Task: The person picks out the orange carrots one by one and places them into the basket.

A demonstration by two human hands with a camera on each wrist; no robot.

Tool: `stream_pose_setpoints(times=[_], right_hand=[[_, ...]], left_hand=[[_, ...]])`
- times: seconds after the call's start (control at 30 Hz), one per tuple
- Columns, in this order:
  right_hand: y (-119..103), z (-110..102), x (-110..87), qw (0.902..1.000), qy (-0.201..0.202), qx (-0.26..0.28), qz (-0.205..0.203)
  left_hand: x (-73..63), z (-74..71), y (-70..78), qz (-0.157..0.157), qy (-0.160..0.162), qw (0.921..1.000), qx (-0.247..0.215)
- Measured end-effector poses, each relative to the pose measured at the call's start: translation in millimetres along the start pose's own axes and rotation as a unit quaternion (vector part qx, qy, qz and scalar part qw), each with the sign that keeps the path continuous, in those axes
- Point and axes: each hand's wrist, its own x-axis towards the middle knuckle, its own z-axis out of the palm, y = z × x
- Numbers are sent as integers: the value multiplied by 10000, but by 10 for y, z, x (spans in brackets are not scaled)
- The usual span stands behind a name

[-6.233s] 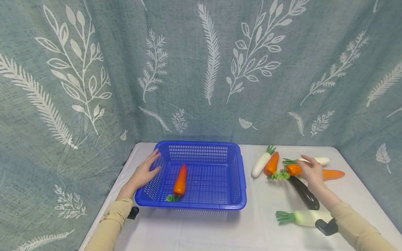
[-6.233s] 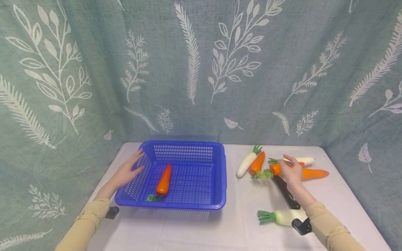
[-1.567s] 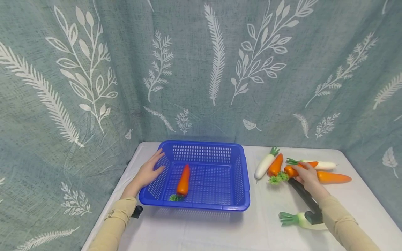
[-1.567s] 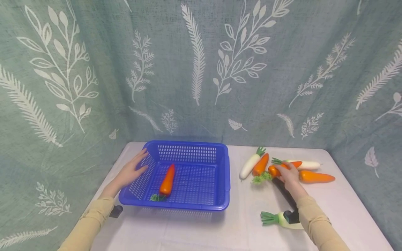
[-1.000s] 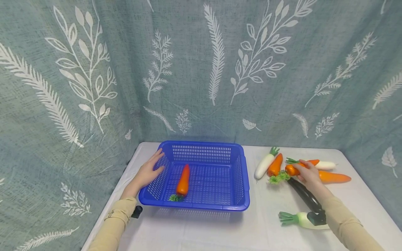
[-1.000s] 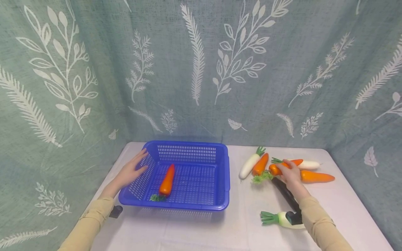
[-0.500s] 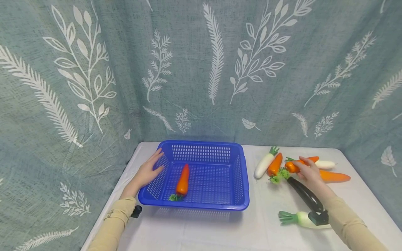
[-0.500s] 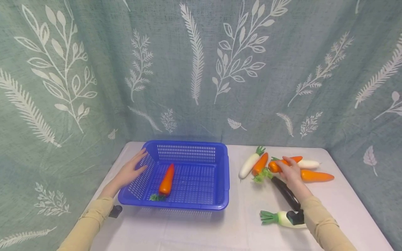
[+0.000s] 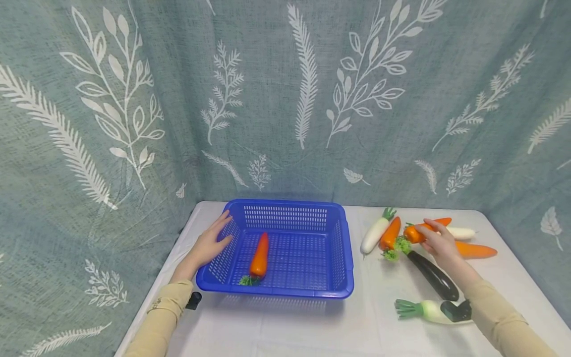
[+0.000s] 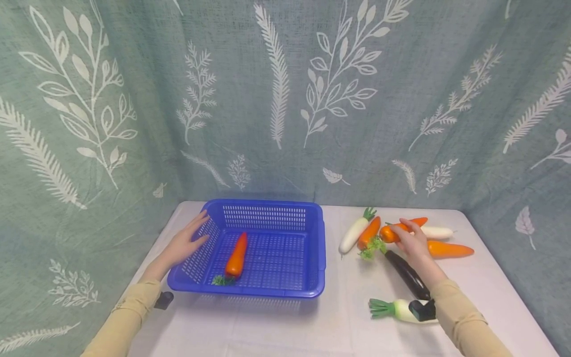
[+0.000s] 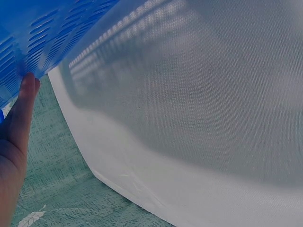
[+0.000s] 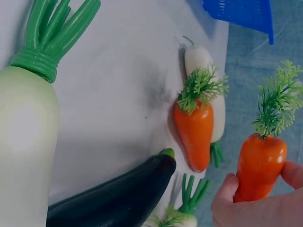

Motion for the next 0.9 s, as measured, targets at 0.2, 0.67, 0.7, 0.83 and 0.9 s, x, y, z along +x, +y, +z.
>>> stream_pose_setpoints(times=[0.2, 0.67, 0.7, 0.83, 0.9], right_hand=[[-29, 16, -68, 9992, -304, 235, -110], [-105, 104, -189, 9961, -747, 319, -344], [-109, 111, -193, 9957, -784, 353, -356], [-122, 144, -202, 9953, -823, 318, -396], [-128, 162, -208, 9949, -859, 264, -452]], left_hand=[[-9, -3, 2, -38, -8, 10000, -15], [-3, -11, 10, -13, 6, 10000, -18], [-3, -12, 12, 4, 16, 10000, -1], [-6, -20, 22, 10, 26, 10000, 10], [-8, -21, 22, 9, 11, 10000, 11]])
